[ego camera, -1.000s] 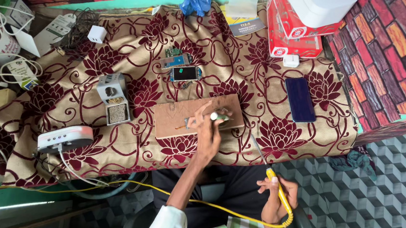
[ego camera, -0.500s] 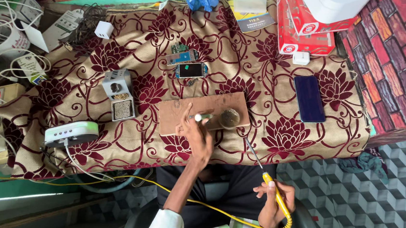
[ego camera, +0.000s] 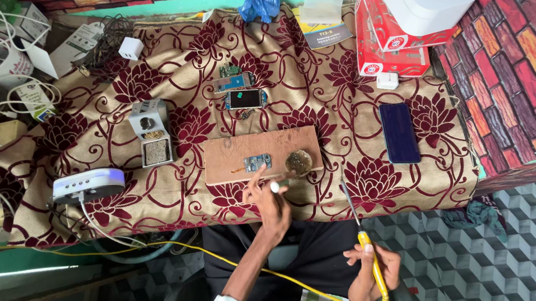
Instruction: The person solders a small circuit board using a soldering iron and solder wire. They repeatedly apply solder to various points on the board while holding it steady with the other hand.
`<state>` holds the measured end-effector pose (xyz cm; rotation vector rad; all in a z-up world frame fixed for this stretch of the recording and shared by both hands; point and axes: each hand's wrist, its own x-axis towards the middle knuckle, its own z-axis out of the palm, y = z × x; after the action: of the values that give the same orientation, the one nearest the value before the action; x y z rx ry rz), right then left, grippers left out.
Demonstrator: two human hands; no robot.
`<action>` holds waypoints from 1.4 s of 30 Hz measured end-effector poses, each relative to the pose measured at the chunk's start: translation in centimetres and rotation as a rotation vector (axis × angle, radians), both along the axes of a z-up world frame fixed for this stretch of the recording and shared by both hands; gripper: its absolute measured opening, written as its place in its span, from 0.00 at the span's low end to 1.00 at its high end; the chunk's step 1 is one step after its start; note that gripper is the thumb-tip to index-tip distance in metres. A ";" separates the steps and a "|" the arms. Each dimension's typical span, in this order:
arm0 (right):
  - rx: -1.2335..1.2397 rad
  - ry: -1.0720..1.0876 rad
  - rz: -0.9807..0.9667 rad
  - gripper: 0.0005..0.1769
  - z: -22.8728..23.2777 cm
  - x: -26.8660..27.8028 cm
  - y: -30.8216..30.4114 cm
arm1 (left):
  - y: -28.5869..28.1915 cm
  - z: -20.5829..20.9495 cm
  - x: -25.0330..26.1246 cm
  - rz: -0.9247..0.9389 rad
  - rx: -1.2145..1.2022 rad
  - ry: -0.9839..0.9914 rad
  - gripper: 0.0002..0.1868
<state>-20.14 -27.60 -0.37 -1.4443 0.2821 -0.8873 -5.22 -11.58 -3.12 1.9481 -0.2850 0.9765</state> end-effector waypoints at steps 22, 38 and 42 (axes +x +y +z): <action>-0.006 -0.201 0.107 0.22 -5.5 0.6 -8.2 | 10.1 7.2 1.2 0.247 0.017 -0.053 0.17; -0.212 -0.241 -0.051 0.14 -1.3 9.4 0.3 | 10.2 5.0 4.0 0.157 -0.004 0.004 0.12; -0.506 -0.078 -0.050 0.11 -0.1 10.7 1.8 | 10.2 3.9 4.3 0.108 0.055 -0.042 0.11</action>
<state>-9.47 -25.81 -0.48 -1.8664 0.0319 -1.1037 -0.88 -1.40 0.77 2.0120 -0.2345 1.0914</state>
